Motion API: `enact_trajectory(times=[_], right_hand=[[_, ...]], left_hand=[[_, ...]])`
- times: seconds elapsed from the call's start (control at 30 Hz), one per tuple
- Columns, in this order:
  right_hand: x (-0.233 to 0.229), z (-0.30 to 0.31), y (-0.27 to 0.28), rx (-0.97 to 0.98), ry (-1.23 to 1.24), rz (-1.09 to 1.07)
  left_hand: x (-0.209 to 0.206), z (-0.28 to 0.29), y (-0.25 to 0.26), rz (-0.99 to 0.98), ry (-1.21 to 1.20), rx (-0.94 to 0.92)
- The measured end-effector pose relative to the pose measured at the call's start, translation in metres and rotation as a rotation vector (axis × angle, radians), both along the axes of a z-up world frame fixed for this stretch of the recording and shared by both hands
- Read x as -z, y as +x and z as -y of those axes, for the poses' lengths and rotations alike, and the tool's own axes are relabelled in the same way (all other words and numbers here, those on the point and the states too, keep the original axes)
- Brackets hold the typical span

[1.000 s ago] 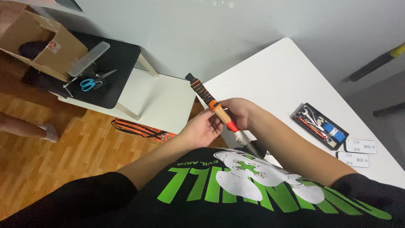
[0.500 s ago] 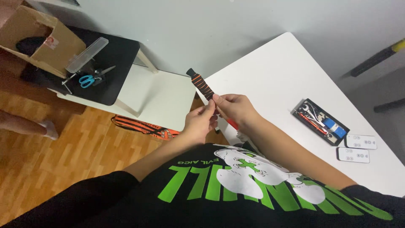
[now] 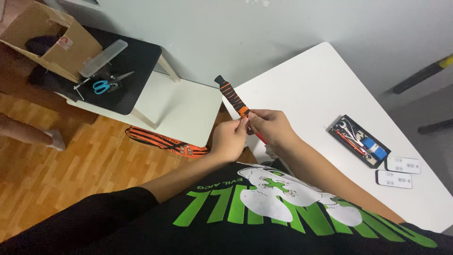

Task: The recorder is repairing a badminton racket by adjusting the handle grip and inspecting the frame.

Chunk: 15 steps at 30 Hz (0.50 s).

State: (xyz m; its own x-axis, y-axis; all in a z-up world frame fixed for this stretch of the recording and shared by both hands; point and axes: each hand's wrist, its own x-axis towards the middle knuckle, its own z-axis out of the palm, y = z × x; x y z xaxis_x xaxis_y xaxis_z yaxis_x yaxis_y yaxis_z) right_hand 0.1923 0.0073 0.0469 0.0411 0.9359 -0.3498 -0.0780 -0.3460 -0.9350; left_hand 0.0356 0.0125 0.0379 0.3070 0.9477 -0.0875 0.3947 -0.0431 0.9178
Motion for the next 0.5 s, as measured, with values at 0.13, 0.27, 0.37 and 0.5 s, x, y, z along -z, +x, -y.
enact_trajectory(times=[0.13, 0.27, 0.37, 0.5], right_hand=[[-0.008, 0.008, -0.007, 0.045, -0.003, 0.008], [-0.028, 0.019, -0.014, 0.072, 0.1, 0.196], [-0.033, 0.026, -0.014, 0.098, 0.221, 0.539], [-0.035, 0.034, -0.013, 0.099, 0.534, 0.922]], left_hand=[[0.002, 0.004, 0.003, -0.216, 0.215, 0.037], [0.003, 0.004, 0.002, -0.233, 0.289, 0.104], [-0.003, 0.003, 0.002, -0.291, 0.272, 0.17], [-0.015, 0.005, 0.0, -0.368, 0.244, 0.209]])
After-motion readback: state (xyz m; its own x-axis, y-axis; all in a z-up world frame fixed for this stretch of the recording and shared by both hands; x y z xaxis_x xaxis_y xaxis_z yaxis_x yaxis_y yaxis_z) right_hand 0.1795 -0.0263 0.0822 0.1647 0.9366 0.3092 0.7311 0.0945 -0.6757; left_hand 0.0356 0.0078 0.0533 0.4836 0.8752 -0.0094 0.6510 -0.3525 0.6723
